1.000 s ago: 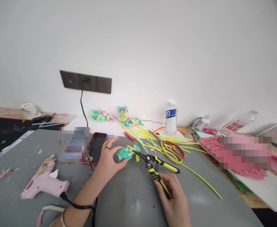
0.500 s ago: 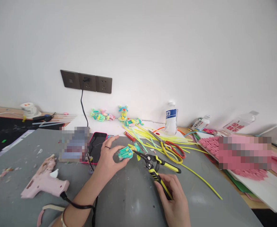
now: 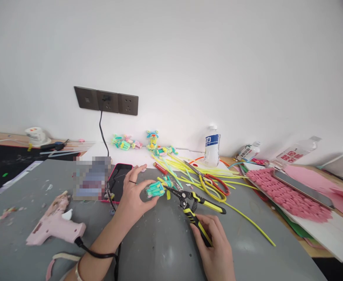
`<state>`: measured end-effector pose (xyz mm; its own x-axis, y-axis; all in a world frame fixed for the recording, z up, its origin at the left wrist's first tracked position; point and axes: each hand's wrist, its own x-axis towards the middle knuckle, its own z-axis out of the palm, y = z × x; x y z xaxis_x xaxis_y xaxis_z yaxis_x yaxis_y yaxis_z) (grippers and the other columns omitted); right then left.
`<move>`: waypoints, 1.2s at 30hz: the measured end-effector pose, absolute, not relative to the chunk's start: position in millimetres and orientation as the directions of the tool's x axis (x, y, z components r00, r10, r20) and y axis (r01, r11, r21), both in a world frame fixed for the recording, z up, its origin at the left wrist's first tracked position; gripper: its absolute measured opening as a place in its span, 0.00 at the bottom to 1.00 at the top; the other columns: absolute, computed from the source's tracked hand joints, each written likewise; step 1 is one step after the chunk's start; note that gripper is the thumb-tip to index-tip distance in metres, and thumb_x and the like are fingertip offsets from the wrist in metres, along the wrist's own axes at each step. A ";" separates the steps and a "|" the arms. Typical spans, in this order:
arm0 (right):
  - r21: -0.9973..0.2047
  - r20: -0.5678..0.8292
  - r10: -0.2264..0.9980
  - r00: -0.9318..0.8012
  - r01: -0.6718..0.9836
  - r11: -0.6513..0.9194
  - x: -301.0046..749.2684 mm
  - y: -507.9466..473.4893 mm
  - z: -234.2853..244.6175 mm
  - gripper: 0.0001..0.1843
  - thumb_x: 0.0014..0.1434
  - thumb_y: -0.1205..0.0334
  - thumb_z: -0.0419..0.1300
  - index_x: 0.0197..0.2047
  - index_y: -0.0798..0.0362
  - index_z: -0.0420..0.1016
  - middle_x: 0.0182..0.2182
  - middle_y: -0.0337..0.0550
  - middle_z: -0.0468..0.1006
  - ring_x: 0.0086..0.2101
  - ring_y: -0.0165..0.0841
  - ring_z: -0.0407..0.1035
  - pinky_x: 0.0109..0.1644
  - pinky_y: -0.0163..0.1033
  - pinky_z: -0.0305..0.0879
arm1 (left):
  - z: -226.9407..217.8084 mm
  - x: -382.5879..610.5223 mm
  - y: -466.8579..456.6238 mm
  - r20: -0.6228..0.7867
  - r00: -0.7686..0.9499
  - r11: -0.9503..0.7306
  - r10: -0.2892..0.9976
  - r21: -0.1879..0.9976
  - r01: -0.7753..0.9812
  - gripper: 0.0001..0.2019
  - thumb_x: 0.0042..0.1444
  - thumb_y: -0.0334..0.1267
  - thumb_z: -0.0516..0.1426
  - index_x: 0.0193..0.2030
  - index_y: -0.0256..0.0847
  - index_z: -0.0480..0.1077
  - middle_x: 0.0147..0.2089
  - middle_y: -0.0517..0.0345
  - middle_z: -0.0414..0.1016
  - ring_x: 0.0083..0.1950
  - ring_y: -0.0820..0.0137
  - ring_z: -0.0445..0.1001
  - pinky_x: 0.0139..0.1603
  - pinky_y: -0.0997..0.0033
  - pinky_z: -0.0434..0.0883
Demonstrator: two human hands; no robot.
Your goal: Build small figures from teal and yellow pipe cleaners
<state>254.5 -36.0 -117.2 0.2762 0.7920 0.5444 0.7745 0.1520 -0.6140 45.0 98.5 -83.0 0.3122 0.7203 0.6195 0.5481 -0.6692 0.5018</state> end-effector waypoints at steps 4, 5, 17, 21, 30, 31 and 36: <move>-0.641 0.535 0.792 0.295 0.752 0.153 253.7 -35.4 -115.1 0.05 0.65 0.59 0.57 0.43 0.50 0.71 0.37 0.44 0.73 0.36 0.35 0.72 0.38 0.36 0.69 | -82.2 44.3 98.2 0.612 0.317 -0.668 0.724 0.508 0.543 0.13 0.51 0.32 0.63 0.45 0.45 0.77 0.66 0.47 0.62 0.68 0.47 0.58 0.64 0.40 0.65; -0.654 0.530 0.792 0.304 0.740 0.153 254.1 -35.7 -115.4 0.06 0.64 0.59 0.57 0.42 0.50 0.72 0.37 0.45 0.73 0.36 0.35 0.72 0.38 0.36 0.70 | -81.9 44.6 98.1 0.614 0.312 -0.667 0.725 0.512 0.541 0.14 0.51 0.32 0.63 0.45 0.45 0.76 0.66 0.47 0.62 0.68 0.48 0.58 0.65 0.41 0.65; -0.679 0.450 0.770 0.451 0.734 -0.033 286.5 -17.1 -126.5 0.13 0.61 0.50 0.57 0.39 0.51 0.73 0.35 0.46 0.74 0.37 0.41 0.71 0.42 0.45 0.68 | -63.1 38.6 88.7 0.790 0.092 -0.723 0.606 0.499 0.478 0.16 0.54 0.32 0.62 0.50 0.45 0.70 0.68 0.46 0.57 0.69 0.51 0.57 0.65 0.47 0.64; -0.603 0.468 0.789 0.399 0.796 -0.045 293.8 -5.8 -128.1 0.15 0.62 0.48 0.56 0.37 0.51 0.74 0.34 0.47 0.75 0.37 0.43 0.70 0.41 0.46 0.66 | -62.5 37.7 87.9 0.779 0.110 -0.713 0.617 0.494 0.498 0.15 0.55 0.33 0.62 0.50 0.46 0.70 0.70 0.48 0.54 0.70 0.50 0.55 0.66 0.46 0.63; -0.729 0.553 0.726 0.410 0.659 0.183 221.9 -10.5 -96.3 0.14 0.65 0.55 0.56 0.48 0.52 0.76 0.30 0.42 0.70 0.31 0.36 0.66 0.38 0.40 0.65 | -64.8 37.5 87.7 0.765 0.084 -0.696 0.639 0.527 0.488 0.15 0.55 0.34 0.62 0.50 0.46 0.71 0.74 0.50 0.50 0.72 0.48 0.54 0.66 0.45 0.65; -0.781 0.511 0.775 0.373 0.579 0.236 207.0 -8.9 -92.2 0.14 0.65 0.56 0.57 0.50 0.51 0.75 0.31 0.42 0.71 0.31 0.35 0.67 0.38 0.40 0.66 | -64.7 37.5 87.5 0.764 0.082 -0.696 0.640 0.532 0.483 0.15 0.55 0.34 0.62 0.50 0.46 0.71 0.74 0.49 0.50 0.72 0.48 0.54 0.66 0.46 0.66; -0.968 0.242 0.933 0.268 0.001 0.251 155.0 16.3 -75.0 0.26 0.60 0.48 0.62 0.58 0.50 0.70 0.48 0.51 0.77 0.44 0.40 0.72 0.47 0.43 0.71 | -65.3 37.9 87.0 0.749 0.062 -0.684 0.659 0.564 0.463 0.16 0.56 0.34 0.61 0.51 0.45 0.69 0.73 0.48 0.50 0.73 0.50 0.52 0.67 0.43 0.62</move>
